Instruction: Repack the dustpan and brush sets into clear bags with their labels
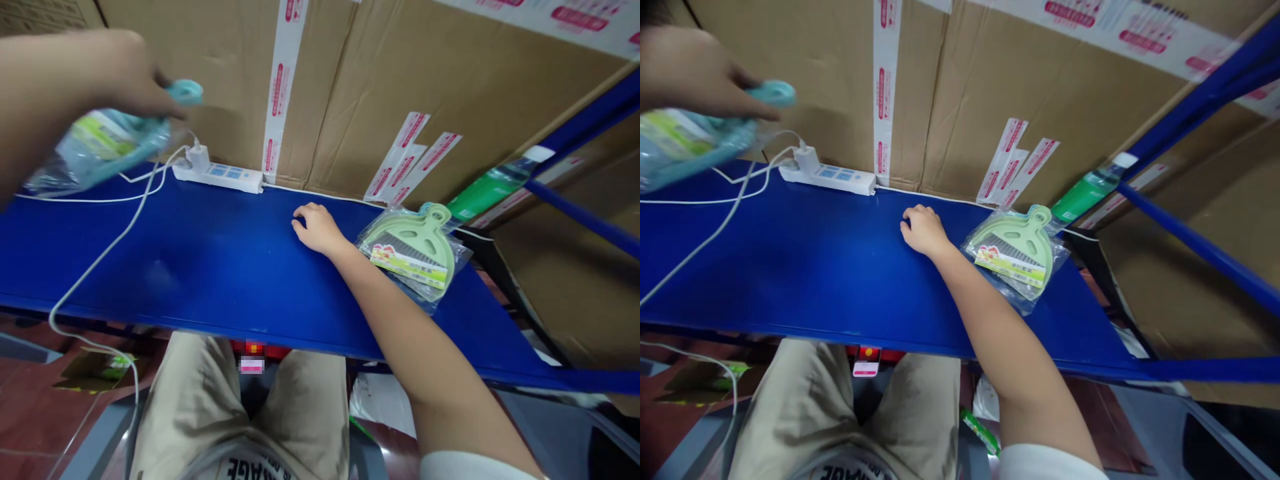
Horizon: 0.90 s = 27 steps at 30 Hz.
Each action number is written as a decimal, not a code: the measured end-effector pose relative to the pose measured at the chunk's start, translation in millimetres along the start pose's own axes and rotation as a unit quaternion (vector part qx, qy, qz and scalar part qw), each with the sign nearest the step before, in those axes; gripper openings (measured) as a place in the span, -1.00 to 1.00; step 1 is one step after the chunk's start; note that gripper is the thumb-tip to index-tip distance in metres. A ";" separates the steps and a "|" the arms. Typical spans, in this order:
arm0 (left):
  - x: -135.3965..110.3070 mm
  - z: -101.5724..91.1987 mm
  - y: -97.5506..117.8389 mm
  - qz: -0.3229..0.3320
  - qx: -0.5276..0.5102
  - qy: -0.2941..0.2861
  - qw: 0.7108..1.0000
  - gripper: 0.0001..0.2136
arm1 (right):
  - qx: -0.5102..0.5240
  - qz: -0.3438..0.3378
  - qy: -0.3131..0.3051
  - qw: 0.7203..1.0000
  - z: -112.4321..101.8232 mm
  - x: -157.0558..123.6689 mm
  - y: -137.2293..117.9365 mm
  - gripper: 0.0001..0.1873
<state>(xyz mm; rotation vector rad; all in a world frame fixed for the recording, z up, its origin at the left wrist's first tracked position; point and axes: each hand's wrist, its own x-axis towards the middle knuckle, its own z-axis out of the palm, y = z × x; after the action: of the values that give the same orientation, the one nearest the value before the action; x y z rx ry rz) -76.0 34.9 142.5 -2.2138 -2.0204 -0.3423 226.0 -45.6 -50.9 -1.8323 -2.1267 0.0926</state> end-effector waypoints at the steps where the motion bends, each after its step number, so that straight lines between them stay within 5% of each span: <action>1: -12.2 0.3 31.0 0.058 0.037 -0.038 0.997 -0.38 | 0.005 -0.001 0.004 1.000 -0.2 0.2 -0.7 -0.71; 3: -39.4 9.4 83.2 0.104 0.030 -0.059 0.992 -0.45 | 0.032 -0.003 0.016 0.999 -0.6 1.0 -1.1 -0.76; 6: -73.4 43.8 132.4 0.170 -0.006 -0.126 0.977 -0.57 | 0.183 0.047 0.030 0.981 -2.0 3.7 0.0 -0.65; 11: -89.9 102.5 159.1 0.227 -0.074 -0.113 0.965 -0.64 | 0.508 0.172 0.050 0.843 -7.4 7.0 1.5 -0.46; 14: -83.2 115.9 156.9 0.236 -0.119 -0.105 0.959 -0.60 | 0.549 0.214 0.063 0.806 -11.2 6.1 -0.1 -0.44; 19: -61.1 117.9 120.0 0.250 -0.235 -0.106 0.933 -0.51 | 0.527 0.244 0.056 0.812 -17.2 3.3 -9.4 -0.60; 24: -47.1 120.4 62.6 0.108 -0.276 -0.011 0.955 -0.72 | 0.540 0.282 0.106 0.786 -20.9 3.7 -17.7 -0.56; 27: -47.9 126.7 48.8 0.050 -0.253 0.006 0.966 -0.72 | 0.559 0.308 0.144 0.757 -22.1 5.0 -18.9 -0.57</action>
<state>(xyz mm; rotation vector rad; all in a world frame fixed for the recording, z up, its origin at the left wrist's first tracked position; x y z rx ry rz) -20.9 14.7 11.0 -2.5669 -1.9711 -0.9509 213.8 -47.6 -24.1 -1.4687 -0.7589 0.9344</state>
